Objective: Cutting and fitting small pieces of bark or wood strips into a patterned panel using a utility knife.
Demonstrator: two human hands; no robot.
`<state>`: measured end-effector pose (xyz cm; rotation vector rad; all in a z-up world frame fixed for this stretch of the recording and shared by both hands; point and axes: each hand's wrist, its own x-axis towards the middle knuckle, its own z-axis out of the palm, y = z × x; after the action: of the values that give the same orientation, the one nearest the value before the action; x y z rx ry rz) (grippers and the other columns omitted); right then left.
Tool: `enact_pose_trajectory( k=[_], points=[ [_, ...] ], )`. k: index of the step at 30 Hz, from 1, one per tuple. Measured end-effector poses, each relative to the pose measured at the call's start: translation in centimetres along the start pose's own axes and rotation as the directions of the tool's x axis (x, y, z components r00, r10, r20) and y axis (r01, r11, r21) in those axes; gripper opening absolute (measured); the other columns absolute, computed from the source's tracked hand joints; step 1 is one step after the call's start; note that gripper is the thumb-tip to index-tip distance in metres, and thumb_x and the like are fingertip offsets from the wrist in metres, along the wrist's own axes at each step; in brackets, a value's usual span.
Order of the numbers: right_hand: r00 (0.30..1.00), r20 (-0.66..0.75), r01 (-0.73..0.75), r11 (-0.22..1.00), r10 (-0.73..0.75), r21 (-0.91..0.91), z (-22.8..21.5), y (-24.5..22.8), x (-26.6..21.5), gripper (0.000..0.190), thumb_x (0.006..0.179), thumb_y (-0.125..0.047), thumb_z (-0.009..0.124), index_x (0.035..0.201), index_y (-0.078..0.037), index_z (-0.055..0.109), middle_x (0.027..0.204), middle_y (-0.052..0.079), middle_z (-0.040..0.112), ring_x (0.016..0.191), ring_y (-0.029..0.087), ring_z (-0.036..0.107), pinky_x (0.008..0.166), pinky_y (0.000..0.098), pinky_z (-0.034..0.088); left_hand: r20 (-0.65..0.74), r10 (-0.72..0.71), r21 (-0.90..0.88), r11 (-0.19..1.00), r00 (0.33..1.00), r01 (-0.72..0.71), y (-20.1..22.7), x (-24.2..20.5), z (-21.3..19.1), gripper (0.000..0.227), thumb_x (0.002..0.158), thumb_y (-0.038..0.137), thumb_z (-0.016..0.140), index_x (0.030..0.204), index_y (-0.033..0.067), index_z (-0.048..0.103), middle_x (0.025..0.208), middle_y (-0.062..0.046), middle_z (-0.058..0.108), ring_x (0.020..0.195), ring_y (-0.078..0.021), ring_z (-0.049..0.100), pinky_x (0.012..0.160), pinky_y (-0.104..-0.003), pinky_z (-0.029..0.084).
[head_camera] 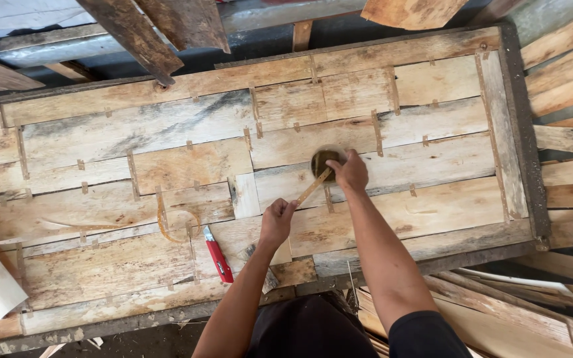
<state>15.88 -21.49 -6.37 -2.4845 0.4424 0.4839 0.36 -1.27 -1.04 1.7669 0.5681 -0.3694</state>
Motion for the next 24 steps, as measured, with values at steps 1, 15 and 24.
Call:
enact_pose_trajectory(
  k=[1, 15, 24],
  points=[
    [1.0, 0.001, 0.002, 1.0, -0.002, 0.0, -0.6, -0.4, -0.3, 0.07, 0.08, -0.049, 0.084, 0.131, -0.008, 0.061, 0.12, 0.014, 0.072, 0.102, 0.028, 0.073, 0.084, 0.0436, 0.06, -0.002, 0.0, 0.0, 1.0, 1.0, 0.0, -0.7, 0.0, -0.2, 0.052, 0.098, 0.039, 0.07, 0.07, 0.0019, 0.048, 0.057, -0.001, 0.039, 0.055, -0.011, 0.033, 0.048, -0.036, 0.033],
    [0.961, 0.066, 0.254, 0.951, -0.269, 0.178, -1.2, -1.1, -2.8, 0.026, 0.089, -0.032, 0.077, 0.097, -0.007, 0.077, 0.086, 0.006, 0.077, 0.077, 0.016, 0.071, 0.07, 0.0329, 0.056, -0.043, 0.083, -0.147, 0.985, 0.996, -0.088, -3.1, -0.2, -0.5, 0.041, 0.102, 0.033, 0.067, 0.076, 0.0039, 0.054, 0.058, 0.0, 0.042, 0.056, -0.0081, 0.034, 0.049, -0.033, 0.033],
    [0.854, 0.116, 0.454, 0.835, -0.507, 0.312, 1.8, -7.4, -6.2, 0.013, 0.088, -0.019, 0.079, 0.095, -0.008, 0.077, 0.086, 0.006, 0.077, 0.075, 0.015, 0.069, 0.071, 0.0309, 0.056, 0.124, 0.047, -0.168, 0.986, 0.991, -0.026, -4.6, -3.4, -4.2, 0.046, 0.1, 0.04, 0.064, 0.072, 0.0037, 0.063, 0.055, 0.0, 0.061, 0.052, -0.0072, 0.054, 0.051, -0.029, 0.044]
  ],
)
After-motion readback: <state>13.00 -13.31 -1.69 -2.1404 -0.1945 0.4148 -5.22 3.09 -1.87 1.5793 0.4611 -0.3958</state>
